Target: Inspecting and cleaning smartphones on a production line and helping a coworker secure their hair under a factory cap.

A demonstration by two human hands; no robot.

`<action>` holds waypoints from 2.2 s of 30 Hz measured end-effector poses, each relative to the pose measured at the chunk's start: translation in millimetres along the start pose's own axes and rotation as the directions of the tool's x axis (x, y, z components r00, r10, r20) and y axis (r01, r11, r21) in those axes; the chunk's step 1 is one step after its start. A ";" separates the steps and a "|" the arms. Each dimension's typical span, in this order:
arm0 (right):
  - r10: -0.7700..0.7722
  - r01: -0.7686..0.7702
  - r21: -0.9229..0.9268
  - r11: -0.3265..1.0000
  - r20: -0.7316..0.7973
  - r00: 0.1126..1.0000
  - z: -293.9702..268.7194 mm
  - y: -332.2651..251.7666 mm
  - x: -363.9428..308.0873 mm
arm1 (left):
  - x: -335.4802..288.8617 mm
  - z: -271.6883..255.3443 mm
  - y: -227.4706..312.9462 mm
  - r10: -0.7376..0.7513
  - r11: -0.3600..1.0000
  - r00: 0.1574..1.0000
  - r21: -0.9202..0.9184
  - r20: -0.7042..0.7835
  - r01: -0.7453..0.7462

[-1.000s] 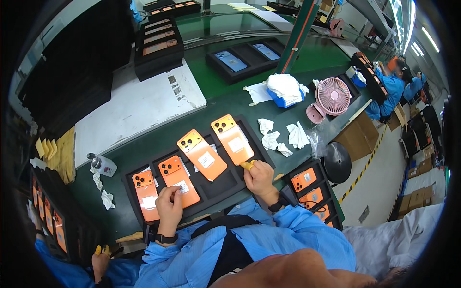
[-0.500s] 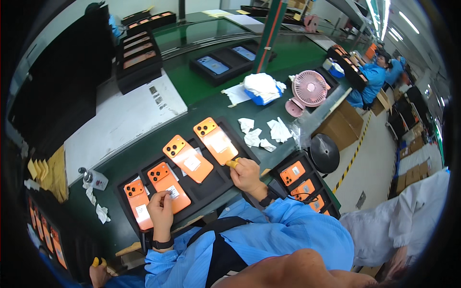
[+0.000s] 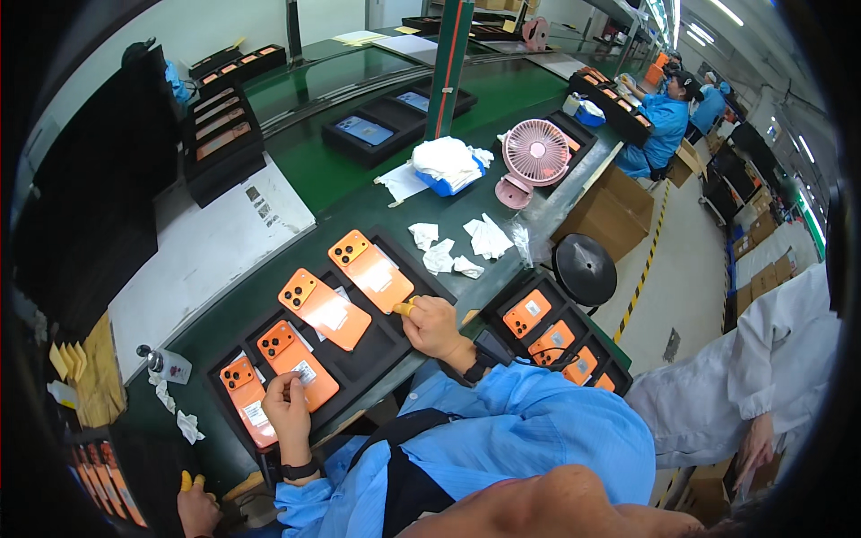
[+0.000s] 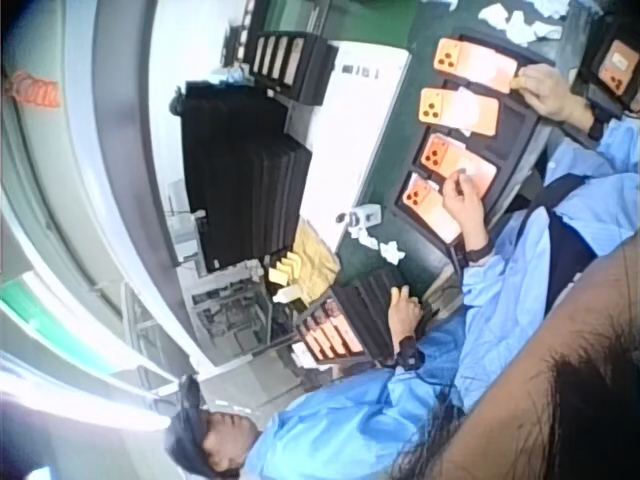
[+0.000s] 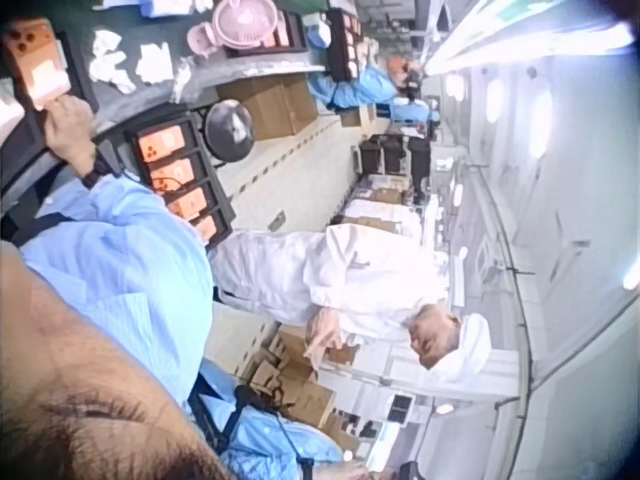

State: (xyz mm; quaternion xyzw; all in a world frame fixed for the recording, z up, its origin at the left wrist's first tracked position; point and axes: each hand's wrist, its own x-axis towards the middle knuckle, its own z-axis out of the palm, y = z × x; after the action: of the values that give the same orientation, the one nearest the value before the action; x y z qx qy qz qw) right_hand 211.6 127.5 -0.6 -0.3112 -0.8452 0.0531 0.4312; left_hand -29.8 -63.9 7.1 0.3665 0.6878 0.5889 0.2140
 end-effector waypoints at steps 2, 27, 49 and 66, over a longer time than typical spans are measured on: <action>0.006 -0.006 -0.009 1.000 0.016 1.000 0.2 0.7 -1.8 | -1.6 -0.7 0.4 0.003 1.000 1.000 0.008 0.011 -0.003; -0.017 0.018 -0.025 1.000 0.022 1.000 -1.2 -2.4 -1.4 | -3.1 -4.4 -6.9 0.025 0.999 1.000 0.037 -0.008 -0.025; -0.027 0.027 -0.011 1.000 0.006 1.000 -0.2 -3.0 3.2 | -3.5 -2.1 1.0 0.059 0.986 0.998 0.155 -0.005 -0.057; -0.031 0.032 -0.030 0.999 0.040 0.999 1.3 4.7 0.0 | -0.8 0.9 2.5 0.112 0.969 0.994 0.222 -0.015 -0.106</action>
State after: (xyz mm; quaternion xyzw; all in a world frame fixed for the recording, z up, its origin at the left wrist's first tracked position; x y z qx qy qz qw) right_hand 212.8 131.5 -3.1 -0.3035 -0.8592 0.0395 0.4101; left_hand -28.0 -63.8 9.3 0.4171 0.7308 0.5245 0.1298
